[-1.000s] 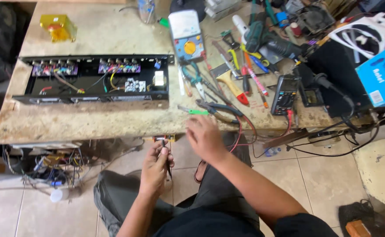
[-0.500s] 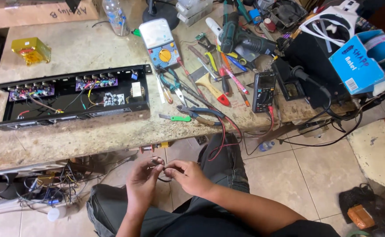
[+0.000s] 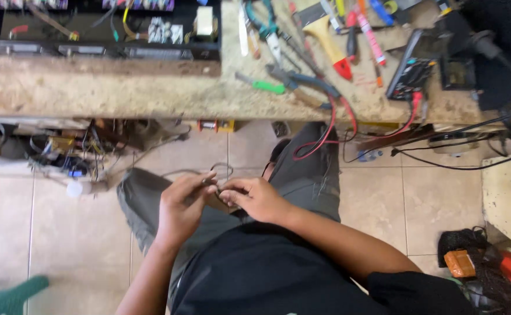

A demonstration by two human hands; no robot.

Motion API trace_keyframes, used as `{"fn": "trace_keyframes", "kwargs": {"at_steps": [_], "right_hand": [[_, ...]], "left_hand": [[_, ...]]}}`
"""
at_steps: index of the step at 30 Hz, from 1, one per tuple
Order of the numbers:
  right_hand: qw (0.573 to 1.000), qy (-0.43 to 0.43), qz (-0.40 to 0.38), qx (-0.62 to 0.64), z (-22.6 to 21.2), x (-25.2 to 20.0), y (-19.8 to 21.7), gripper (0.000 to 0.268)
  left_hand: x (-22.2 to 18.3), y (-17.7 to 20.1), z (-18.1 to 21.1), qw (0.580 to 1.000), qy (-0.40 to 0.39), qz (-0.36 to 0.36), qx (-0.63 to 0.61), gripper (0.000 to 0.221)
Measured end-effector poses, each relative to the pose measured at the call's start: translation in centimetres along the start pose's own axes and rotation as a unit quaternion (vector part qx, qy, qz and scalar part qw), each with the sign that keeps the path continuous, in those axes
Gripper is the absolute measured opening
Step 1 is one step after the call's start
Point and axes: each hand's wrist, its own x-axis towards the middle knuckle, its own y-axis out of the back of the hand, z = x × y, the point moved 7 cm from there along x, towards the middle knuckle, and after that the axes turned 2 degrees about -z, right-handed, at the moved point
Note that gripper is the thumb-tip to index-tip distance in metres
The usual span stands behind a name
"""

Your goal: Repairing an electronic amplifier by stripping wires, twisting connections, and testing with a multimeter

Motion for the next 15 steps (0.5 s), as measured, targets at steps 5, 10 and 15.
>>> {"fn": "trace_keyframes", "kwargs": {"at_steps": [5, 10, 15], "right_hand": [[0.991, 0.053, -0.039, -0.116, -1.8, -1.4, -2.2, 0.024], [0.984, 0.049, -0.085, -0.152, -1.8, -1.6, -4.1, 0.019], [0.975, 0.037, -0.106, -0.193, -3.0, -1.4, -5.7, 0.020]], "left_hand": [[-3.6, 0.7, -1.3, 0.996, 0.032, 0.071, -0.038, 0.016], [-7.1, 1.1, -1.0, 0.991, -0.039, 0.121, 0.052, 0.013], [-8.3, 1.8, -0.1, 0.979, -0.098, 0.126, 0.124, 0.022]]}}
